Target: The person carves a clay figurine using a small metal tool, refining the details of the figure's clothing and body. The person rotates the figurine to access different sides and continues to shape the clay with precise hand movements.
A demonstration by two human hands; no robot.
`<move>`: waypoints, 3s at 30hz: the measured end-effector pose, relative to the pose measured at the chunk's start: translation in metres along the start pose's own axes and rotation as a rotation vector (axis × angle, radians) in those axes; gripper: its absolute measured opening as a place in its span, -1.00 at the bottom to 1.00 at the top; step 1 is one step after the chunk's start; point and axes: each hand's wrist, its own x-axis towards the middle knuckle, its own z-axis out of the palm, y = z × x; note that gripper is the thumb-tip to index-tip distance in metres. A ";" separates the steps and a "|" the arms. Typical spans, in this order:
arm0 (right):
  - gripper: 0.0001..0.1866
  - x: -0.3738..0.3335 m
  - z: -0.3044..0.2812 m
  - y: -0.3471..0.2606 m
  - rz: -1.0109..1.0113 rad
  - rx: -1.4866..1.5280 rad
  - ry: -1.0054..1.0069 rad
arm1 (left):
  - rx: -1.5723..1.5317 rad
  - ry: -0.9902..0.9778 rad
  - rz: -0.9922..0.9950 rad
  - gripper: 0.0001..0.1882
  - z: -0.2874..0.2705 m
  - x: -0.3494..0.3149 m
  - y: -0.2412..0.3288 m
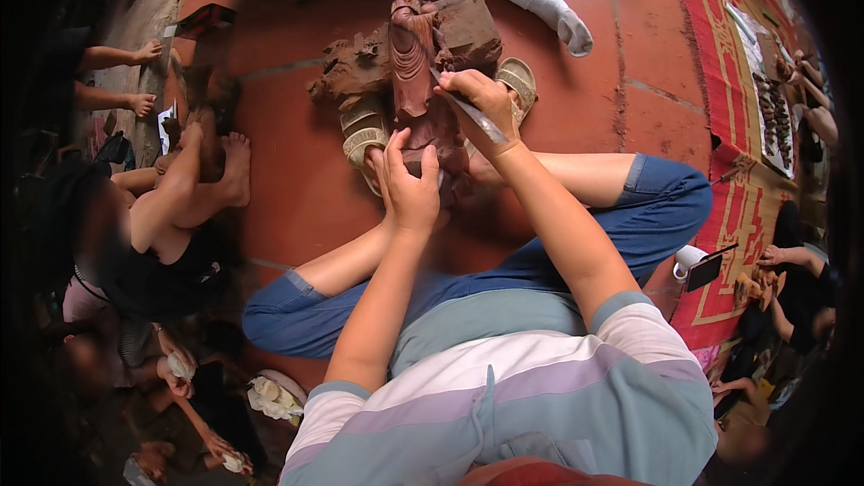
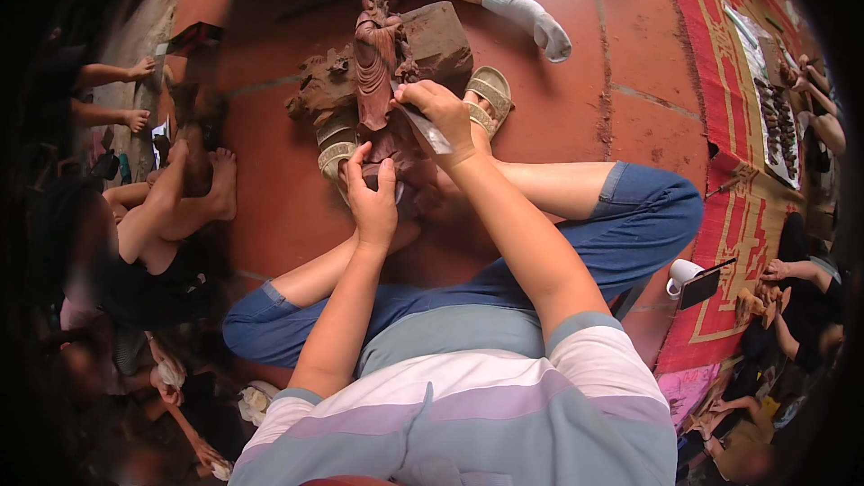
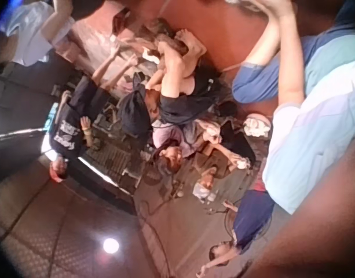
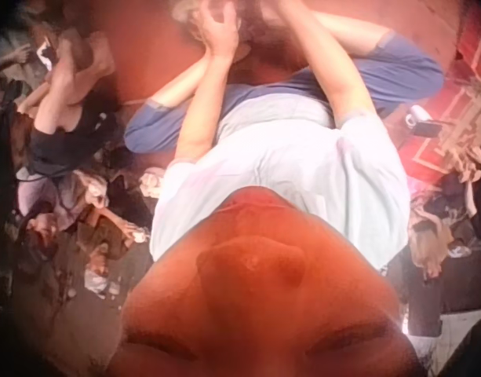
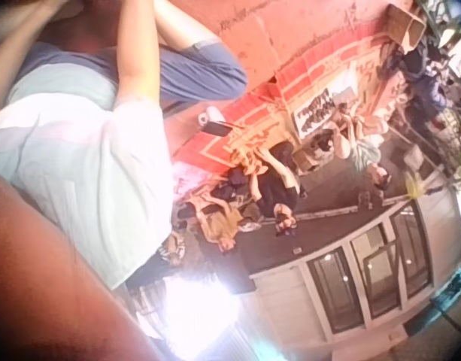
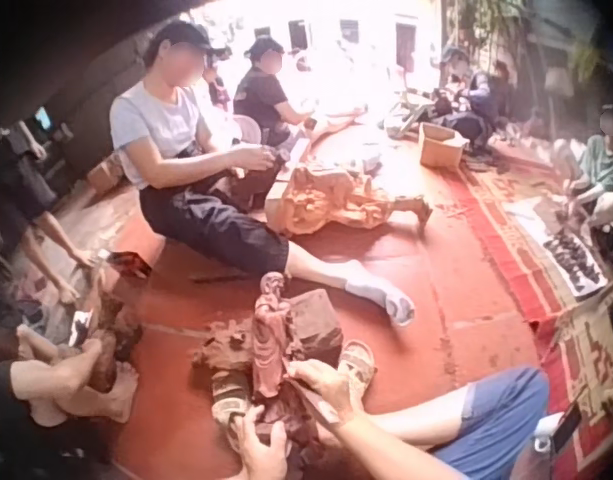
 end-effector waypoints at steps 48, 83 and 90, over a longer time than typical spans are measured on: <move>-0.86 -0.018 0.011 0.002 -0.031 -0.151 0.028 | 0.003 0.019 0.055 -0.59 0.002 -0.003 -0.005; -0.74 -0.017 -0.006 -0.021 0.116 0.224 0.082 | 0.010 0.006 0.046 -0.58 0.001 -0.002 -0.003; -0.74 -0.026 -0.001 -0.019 0.118 0.037 0.057 | -0.011 0.018 0.045 -0.59 0.002 -0.002 -0.003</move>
